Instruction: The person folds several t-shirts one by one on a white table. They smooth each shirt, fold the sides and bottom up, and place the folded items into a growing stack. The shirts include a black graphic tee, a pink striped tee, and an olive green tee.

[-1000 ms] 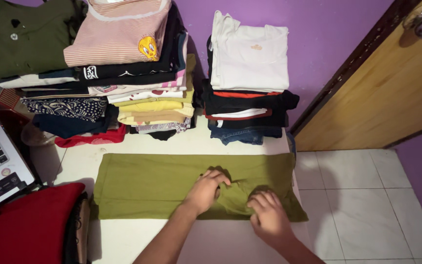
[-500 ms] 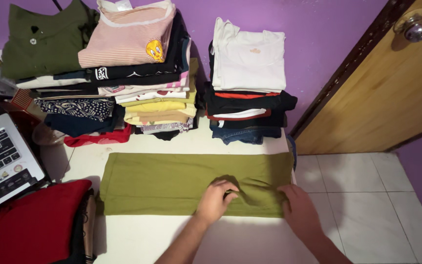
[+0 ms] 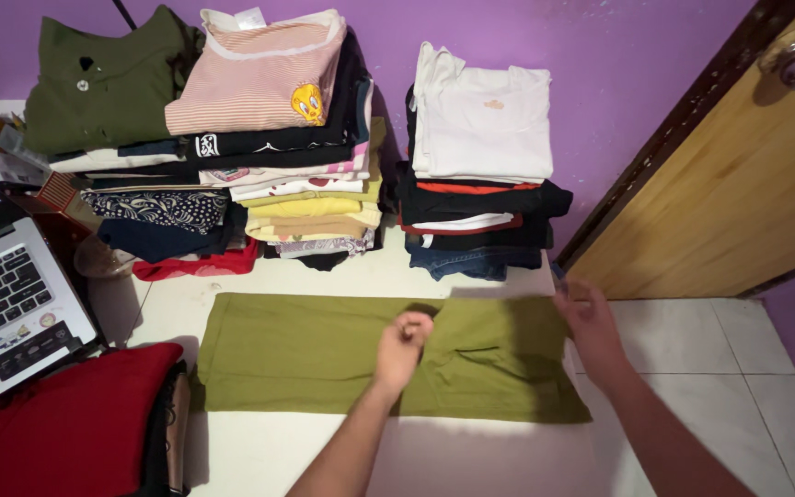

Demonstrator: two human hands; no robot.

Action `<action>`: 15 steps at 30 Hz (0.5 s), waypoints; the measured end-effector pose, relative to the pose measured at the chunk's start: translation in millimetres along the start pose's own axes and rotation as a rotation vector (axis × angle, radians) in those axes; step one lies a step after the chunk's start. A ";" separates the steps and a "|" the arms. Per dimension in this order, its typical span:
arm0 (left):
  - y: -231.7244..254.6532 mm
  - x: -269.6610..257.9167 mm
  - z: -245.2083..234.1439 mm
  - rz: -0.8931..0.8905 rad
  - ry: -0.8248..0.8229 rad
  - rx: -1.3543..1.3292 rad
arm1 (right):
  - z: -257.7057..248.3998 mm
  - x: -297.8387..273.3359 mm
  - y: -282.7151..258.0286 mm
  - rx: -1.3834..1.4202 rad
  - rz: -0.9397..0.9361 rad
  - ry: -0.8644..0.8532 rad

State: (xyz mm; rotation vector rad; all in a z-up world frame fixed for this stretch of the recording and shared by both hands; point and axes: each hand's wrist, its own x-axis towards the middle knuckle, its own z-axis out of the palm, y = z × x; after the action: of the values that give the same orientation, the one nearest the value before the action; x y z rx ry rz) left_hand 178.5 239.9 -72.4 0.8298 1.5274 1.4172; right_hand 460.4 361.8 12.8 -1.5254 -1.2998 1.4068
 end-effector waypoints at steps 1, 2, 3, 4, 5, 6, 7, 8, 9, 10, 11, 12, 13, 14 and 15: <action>-5.3 9.0 -1.3 -0.137 0.066 -0.009 | 3.4 6.6 -2.8 0.189 0.002 -0.007; -11.5 11.9 -3.4 -0.156 0.067 0.047 | 4.4 7.9 -2.1 0.107 0.063 -0.042; -15.6 16.8 -4.9 -0.172 0.067 0.104 | 5.3 9.4 -1.0 0.025 0.121 -0.074; -18.5 21.3 -6.0 -0.188 0.067 0.160 | 5.9 9.9 1.3 -0.056 0.179 -0.106; -21.1 23.1 -5.7 -0.173 0.032 0.094 | 4.1 8.9 5.1 -0.067 0.135 -0.175; -22.7 23.2 -5.1 -0.157 -0.004 0.028 | 1.6 6.5 10.3 -0.078 0.091 -0.243; -23.3 20.8 -5.5 -0.143 -0.037 -0.037 | 0.7 3.0 16.8 -0.088 0.049 -0.313; -22.2 17.8 -6.1 -0.115 -0.086 0.037 | -1.6 1.4 21.4 -0.233 0.017 -0.386; -19.2 14.7 -7.1 -0.086 -0.134 0.112 | -5.0 1.0 23.9 -0.377 -0.019 -0.457; -14.7 11.1 -8.1 -0.056 -0.183 0.187 | -7.2 0.2 25.9 -0.521 -0.056 -0.526; -8.5 8.8 -8.7 -0.012 -0.216 0.224 | -9.2 -0.1 26.3 -0.486 -0.057 -0.506; -1.6 6.5 -9.3 0.032 -0.249 0.261 | -12.0 -0.9 25.5 -0.450 -0.058 -0.487; 5.3 4.4 -10.3 0.075 -0.282 0.299 | -13.8 -2.0 24.1 -0.414 -0.059 -0.467; 11.9 2.9 -10.4 0.096 -0.260 0.331 | -16.3 -2.0 20.8 -0.419 -0.078 -0.472; 17.4 0.4 -9.3 0.115 -0.238 0.363 | -19.8 -2.8 17.0 -0.425 -0.095 -0.477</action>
State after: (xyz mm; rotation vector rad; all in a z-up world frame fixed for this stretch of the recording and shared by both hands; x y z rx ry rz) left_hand 168.4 238.7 -55.5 1.2762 1.5918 1.0851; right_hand 483.6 357.3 1.3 -1.4023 -2.0408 1.5586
